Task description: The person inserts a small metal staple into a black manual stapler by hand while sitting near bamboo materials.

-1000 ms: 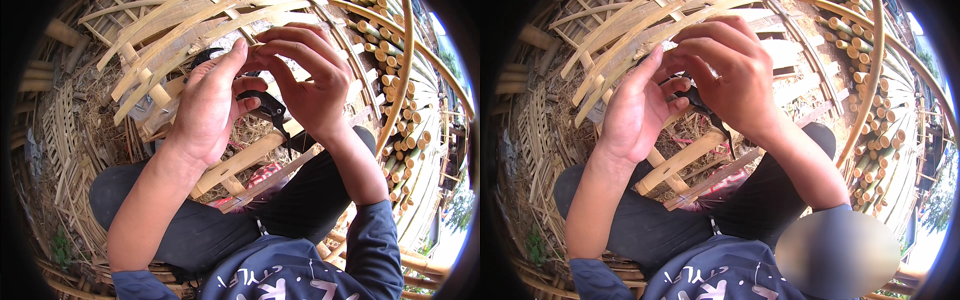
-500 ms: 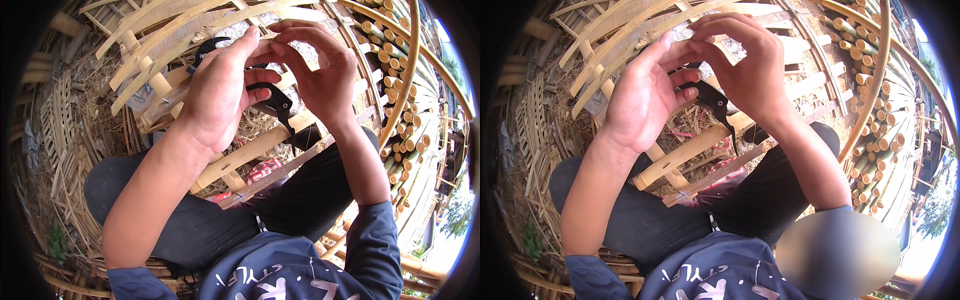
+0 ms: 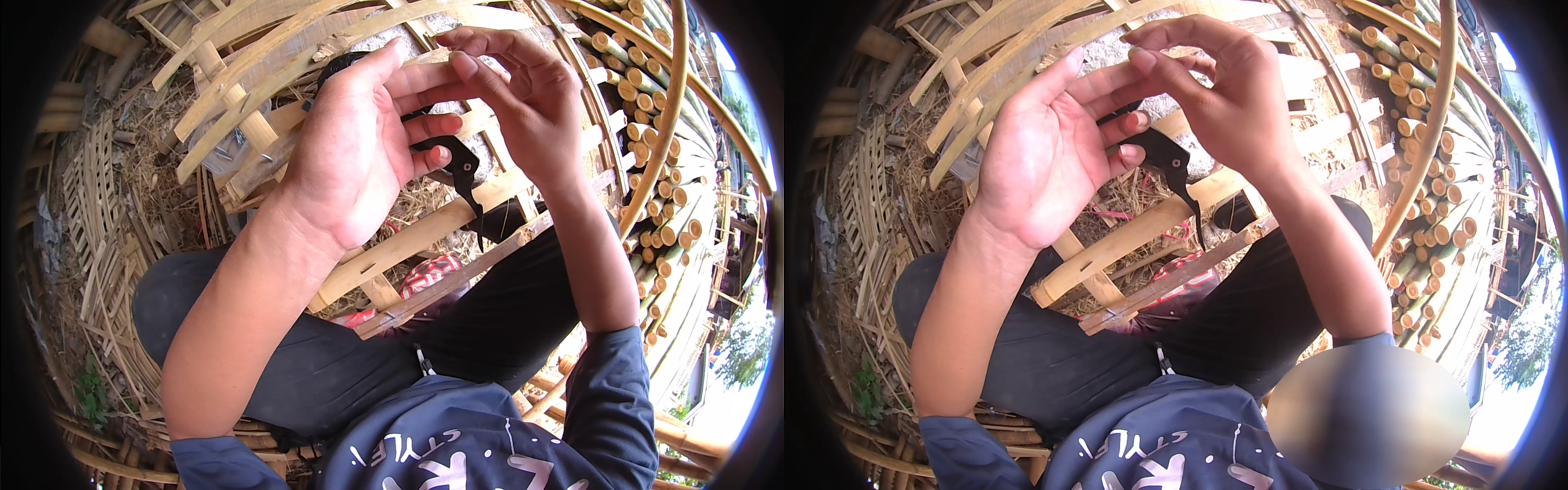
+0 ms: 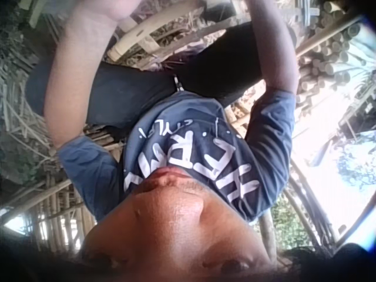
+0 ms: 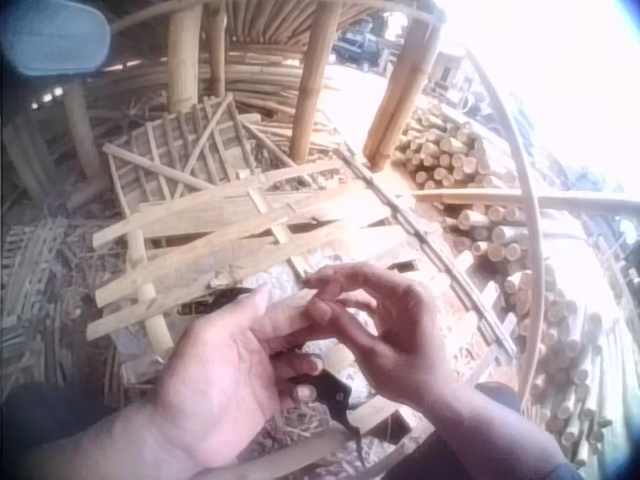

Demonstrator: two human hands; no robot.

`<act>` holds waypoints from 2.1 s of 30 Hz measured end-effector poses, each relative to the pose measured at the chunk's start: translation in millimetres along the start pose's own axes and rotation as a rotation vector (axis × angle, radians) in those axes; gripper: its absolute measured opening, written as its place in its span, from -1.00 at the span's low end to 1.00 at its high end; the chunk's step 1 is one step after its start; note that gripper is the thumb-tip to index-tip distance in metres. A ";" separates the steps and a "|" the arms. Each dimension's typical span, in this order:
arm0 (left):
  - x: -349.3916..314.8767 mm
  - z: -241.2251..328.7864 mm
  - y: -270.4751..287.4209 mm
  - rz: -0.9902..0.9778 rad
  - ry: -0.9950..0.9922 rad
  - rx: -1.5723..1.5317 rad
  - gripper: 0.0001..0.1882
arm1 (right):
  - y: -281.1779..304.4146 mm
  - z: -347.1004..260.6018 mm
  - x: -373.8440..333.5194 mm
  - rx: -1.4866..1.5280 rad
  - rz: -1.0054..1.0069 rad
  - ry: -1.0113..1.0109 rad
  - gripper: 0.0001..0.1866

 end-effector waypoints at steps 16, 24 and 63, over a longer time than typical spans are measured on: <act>-16.6 56.0 43.9 0.382 -0.274 0.353 -0.58 | 3.7 12.9 -0.1 -0.516 -0.093 0.182 -0.88; -25.7 54.0 12.0 0.394 -0.236 0.266 -0.69 | 7.7 21.6 0.5 -0.521 -0.095 0.077 -0.86; -36.3 72.0 -37.6 0.576 -0.958 1.356 -0.78 | 27.4 49.7 1.6 -0.174 -0.055 -0.298 -0.82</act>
Point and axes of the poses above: each hand's wrist, its own x-axis towards the middle knuckle, its own y-axis out of the back of the hand, z = x × y, the point moved 6 cm from there along x, towards the middle knuckle, and after that the axes turned 11 degrees about x, right-handed, at the moved point
